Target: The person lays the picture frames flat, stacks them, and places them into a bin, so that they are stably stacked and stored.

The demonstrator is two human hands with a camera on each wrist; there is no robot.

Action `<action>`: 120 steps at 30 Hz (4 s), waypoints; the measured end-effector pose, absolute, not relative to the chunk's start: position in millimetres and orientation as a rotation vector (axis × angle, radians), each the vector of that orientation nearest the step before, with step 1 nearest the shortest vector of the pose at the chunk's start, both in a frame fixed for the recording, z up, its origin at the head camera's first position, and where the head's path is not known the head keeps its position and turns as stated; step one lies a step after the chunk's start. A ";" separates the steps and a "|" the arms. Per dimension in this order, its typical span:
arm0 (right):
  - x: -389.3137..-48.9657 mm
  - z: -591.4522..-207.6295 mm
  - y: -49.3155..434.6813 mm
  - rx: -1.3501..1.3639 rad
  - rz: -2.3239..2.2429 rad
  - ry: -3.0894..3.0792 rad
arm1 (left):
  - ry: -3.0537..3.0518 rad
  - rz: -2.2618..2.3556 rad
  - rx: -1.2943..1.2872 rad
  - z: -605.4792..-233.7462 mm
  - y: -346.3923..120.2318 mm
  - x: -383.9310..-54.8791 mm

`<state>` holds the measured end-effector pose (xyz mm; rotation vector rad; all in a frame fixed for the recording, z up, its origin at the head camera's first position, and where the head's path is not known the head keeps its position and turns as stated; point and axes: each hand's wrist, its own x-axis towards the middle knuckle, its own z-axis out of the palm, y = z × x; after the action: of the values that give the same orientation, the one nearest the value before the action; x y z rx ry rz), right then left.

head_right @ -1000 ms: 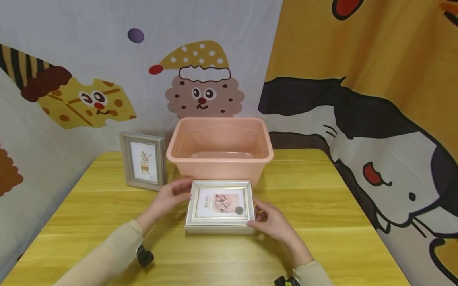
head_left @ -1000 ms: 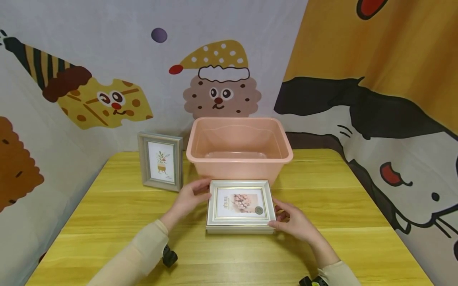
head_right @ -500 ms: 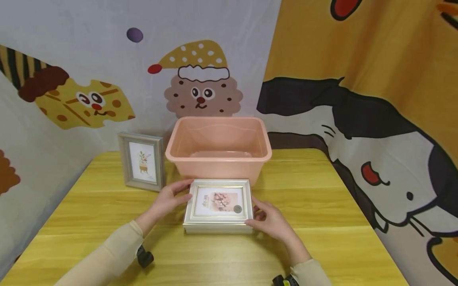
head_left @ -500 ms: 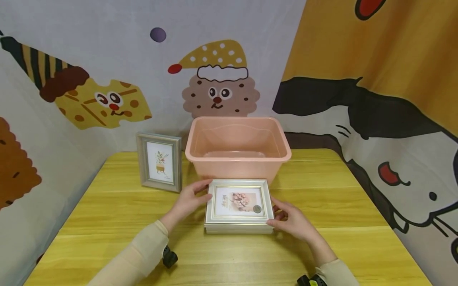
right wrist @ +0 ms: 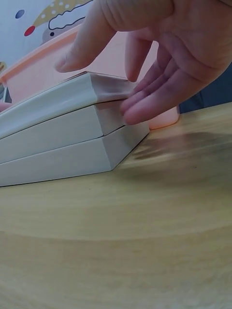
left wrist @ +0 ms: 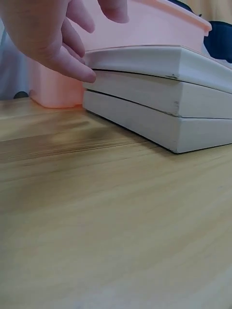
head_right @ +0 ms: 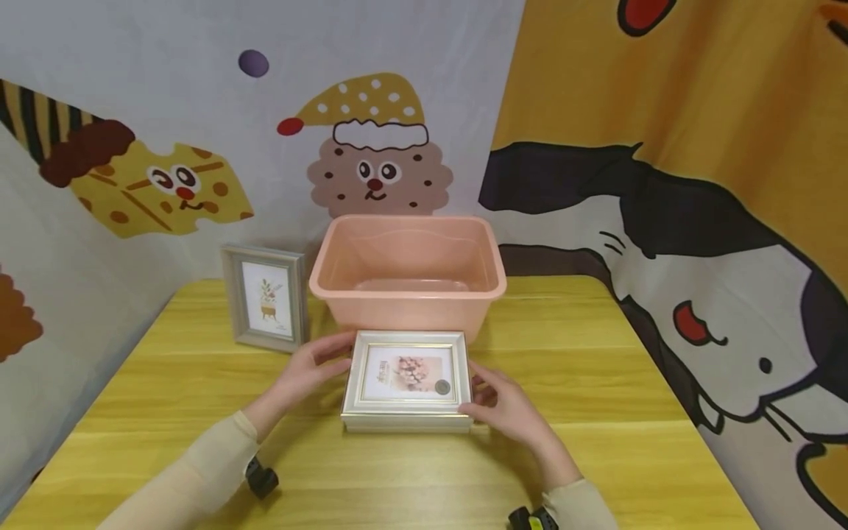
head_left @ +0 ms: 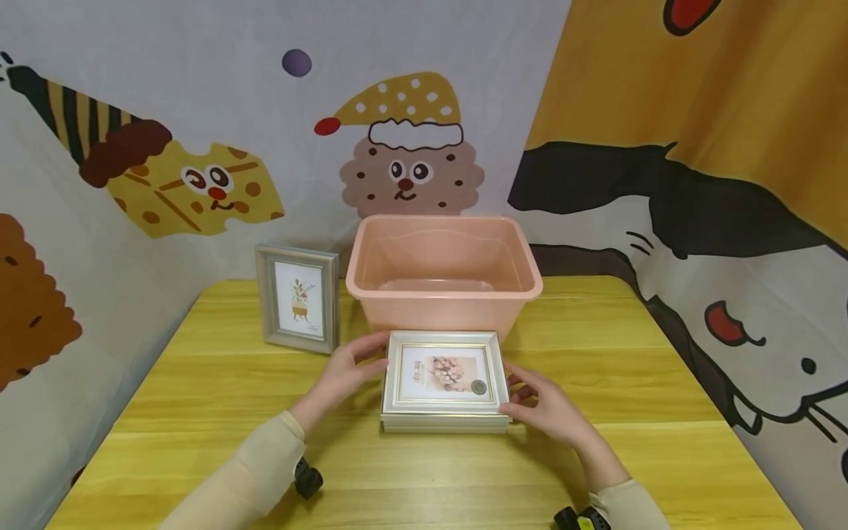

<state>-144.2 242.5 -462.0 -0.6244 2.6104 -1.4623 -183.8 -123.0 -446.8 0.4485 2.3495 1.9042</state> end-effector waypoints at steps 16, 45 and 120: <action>-147.0 -444.4 229.6 -0.824 -1.410 2.927 | 2.460 2.044 0.261 -443.9 -189.0 -181.0; -151.2 -441.8 140.9 -1.118 -1.800 2.378 | 2.701 2.104 -0.194 -444.5 -260.1 -192.9; -183.9 -404.9 38.9 -0.997 -2.120 2.216 | 2.988 2.024 0.184 -421.9 -291.5 -169.3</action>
<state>-183.9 38.9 -404.9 -0.9972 2.2160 -2.1199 -169.3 -291.5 -421.9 0.1844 2.9882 2.0243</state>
